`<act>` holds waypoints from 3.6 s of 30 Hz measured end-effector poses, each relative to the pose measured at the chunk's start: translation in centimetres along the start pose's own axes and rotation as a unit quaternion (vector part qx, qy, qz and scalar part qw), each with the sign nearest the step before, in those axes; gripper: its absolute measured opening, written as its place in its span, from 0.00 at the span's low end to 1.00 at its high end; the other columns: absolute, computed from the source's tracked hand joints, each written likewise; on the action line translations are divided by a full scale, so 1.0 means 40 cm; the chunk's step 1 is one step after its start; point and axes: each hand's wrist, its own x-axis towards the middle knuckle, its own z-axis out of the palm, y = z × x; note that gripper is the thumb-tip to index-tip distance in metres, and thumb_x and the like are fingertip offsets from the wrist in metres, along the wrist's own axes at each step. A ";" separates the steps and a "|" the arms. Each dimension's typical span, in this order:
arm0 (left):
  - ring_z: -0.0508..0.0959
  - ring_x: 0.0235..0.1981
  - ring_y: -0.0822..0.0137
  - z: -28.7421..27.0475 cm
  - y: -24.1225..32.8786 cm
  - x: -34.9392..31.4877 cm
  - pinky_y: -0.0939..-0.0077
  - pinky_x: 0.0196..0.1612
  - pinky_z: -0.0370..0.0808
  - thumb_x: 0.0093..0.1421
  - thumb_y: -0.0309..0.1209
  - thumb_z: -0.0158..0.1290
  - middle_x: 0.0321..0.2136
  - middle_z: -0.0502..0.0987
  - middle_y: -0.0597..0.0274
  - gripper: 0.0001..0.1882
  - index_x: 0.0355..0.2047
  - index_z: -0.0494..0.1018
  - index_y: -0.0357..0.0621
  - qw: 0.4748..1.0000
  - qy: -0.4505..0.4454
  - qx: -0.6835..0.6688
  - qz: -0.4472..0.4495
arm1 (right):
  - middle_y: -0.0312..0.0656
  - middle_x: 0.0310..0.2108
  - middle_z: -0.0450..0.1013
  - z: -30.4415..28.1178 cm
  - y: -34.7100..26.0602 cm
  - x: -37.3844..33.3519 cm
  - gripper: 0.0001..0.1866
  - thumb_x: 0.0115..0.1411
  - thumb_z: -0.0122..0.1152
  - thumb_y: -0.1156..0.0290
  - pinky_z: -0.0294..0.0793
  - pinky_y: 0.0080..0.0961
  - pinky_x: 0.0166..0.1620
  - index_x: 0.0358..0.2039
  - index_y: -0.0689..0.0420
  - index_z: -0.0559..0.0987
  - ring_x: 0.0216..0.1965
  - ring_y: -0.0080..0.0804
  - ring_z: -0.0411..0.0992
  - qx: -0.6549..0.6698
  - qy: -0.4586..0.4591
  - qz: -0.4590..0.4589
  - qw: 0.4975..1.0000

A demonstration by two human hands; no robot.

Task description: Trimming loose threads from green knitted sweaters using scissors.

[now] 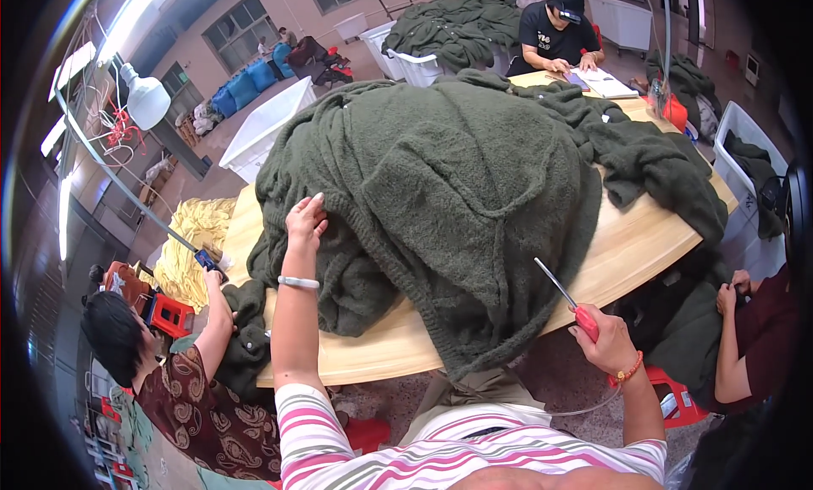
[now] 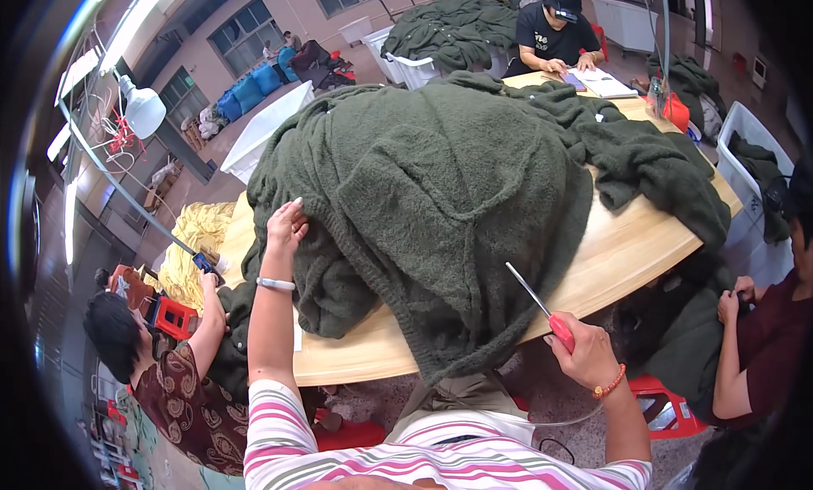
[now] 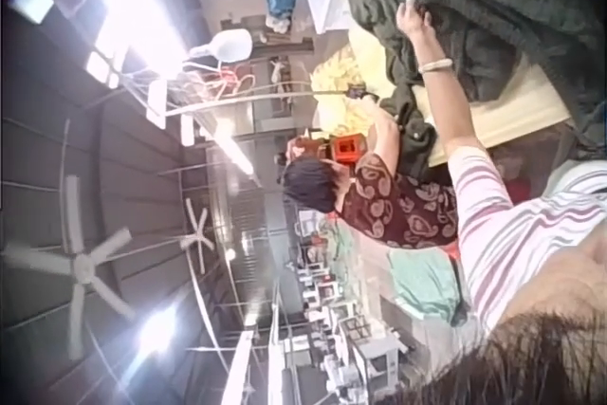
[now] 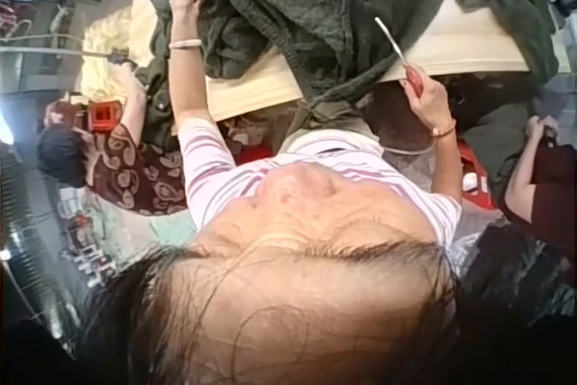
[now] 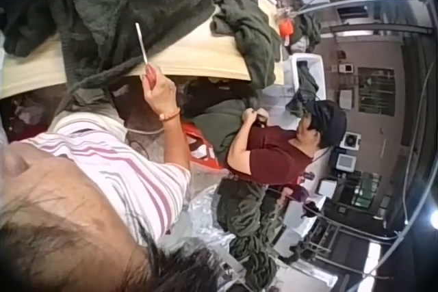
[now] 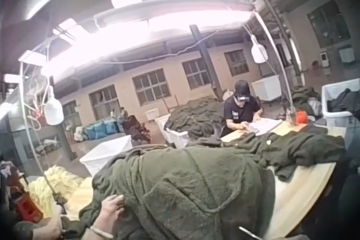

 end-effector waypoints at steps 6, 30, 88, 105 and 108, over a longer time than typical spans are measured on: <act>0.75 0.26 0.69 0.093 0.041 0.072 0.71 0.28 0.70 0.50 0.31 0.66 0.27 0.77 0.68 0.15 0.38 0.76 0.47 0.999 0.024 0.033 0.001 | 0.53 0.27 0.75 -0.004 0.019 -0.003 0.17 0.55 0.62 0.72 0.75 0.36 0.35 0.46 0.60 0.75 0.32 0.52 0.77 0.009 0.013 0.019 1.000; 0.74 0.28 0.60 0.255 -0.102 -0.564 0.70 0.31 0.72 0.53 0.26 0.62 0.30 0.71 0.57 0.14 0.41 0.77 0.43 0.682 -0.552 0.416 0.238 | 0.53 0.34 0.77 -0.040 0.006 -0.007 0.19 0.55 0.63 0.74 0.76 0.30 0.39 0.48 0.61 0.75 0.36 0.50 0.77 0.061 0.022 0.021 0.998; 0.77 0.25 0.67 0.391 -0.208 -0.274 0.73 0.32 0.75 0.52 0.22 0.57 0.26 0.75 0.59 0.06 0.31 0.73 0.37 0.857 -0.223 0.329 0.327 | 0.55 0.28 0.76 0.083 -0.196 0.261 0.15 0.61 0.55 0.62 0.75 0.49 0.40 0.44 0.56 0.71 0.34 0.56 0.77 -0.125 -0.119 -0.035 0.984; 0.72 0.23 0.80 0.362 -0.202 -0.232 0.87 0.27 0.70 0.59 0.26 0.57 0.24 0.74 0.70 0.06 0.34 0.72 0.38 0.912 -0.347 0.172 0.138 | 0.55 0.28 0.76 0.085 -0.202 0.256 0.13 0.62 0.54 0.62 0.75 0.49 0.40 0.41 0.57 0.72 0.35 0.56 0.77 -0.143 -0.130 -0.032 0.981; 0.73 0.25 0.80 0.339 -0.190 -0.288 0.85 0.28 0.71 0.60 0.27 0.57 0.29 0.76 0.66 0.12 0.43 0.71 0.37 0.936 -0.295 0.141 0.131 | 0.54 0.27 0.76 0.077 -0.199 0.255 0.13 0.62 0.55 0.62 0.75 0.48 0.39 0.43 0.56 0.72 0.34 0.55 0.77 -0.121 -0.135 -0.033 0.983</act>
